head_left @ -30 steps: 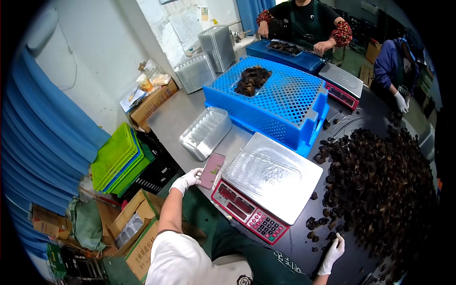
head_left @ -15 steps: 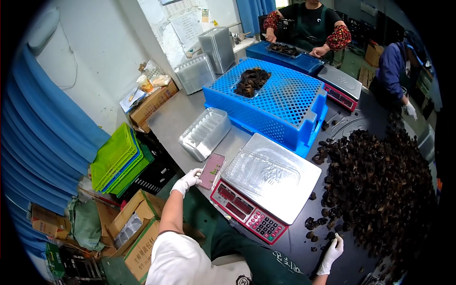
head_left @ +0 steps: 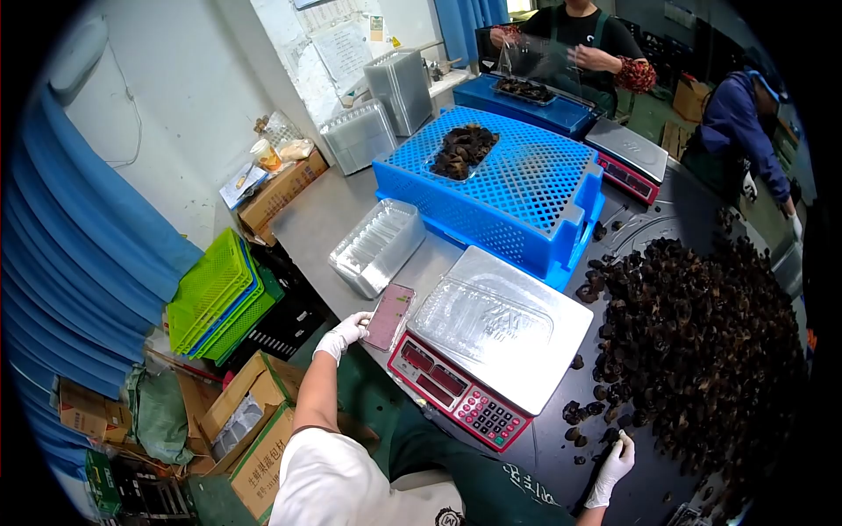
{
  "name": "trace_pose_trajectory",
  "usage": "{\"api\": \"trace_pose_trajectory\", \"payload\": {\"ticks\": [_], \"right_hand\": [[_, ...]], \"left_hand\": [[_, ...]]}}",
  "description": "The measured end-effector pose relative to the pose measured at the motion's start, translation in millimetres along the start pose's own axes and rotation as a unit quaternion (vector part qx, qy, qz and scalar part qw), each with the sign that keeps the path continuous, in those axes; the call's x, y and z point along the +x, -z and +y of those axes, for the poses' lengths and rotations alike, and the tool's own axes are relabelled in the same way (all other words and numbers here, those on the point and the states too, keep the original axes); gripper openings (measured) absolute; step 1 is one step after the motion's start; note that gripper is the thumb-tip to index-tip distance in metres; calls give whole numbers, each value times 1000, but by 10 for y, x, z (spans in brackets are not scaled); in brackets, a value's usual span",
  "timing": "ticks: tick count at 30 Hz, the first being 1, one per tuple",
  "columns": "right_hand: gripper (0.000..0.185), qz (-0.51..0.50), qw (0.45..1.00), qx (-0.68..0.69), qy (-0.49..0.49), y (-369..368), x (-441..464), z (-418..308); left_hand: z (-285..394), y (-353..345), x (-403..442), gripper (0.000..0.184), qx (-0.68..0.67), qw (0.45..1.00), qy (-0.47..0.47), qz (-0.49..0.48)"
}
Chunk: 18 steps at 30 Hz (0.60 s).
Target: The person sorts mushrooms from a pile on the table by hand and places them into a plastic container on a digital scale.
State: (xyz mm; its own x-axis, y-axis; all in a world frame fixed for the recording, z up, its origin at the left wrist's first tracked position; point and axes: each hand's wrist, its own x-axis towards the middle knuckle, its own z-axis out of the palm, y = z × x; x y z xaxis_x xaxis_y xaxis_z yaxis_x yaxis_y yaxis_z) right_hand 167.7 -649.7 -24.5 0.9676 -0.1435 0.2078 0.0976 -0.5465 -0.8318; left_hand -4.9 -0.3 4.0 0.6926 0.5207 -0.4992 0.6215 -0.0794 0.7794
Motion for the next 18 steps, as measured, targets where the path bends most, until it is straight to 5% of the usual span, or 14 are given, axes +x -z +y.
{"api": "trace_pose_trajectory", "payload": {"ticks": [13, 18], "right_hand": [[17, -6, 1000, 1, -13, 12, 4, -25], [17, -5, 1000, 11, -20, -3, 3, 38]], "left_hand": [[-57, -31, 74, 43, -33, 999, 0, 22], [40, -86, 86, 23, -48, 995, 41, 71]]}}
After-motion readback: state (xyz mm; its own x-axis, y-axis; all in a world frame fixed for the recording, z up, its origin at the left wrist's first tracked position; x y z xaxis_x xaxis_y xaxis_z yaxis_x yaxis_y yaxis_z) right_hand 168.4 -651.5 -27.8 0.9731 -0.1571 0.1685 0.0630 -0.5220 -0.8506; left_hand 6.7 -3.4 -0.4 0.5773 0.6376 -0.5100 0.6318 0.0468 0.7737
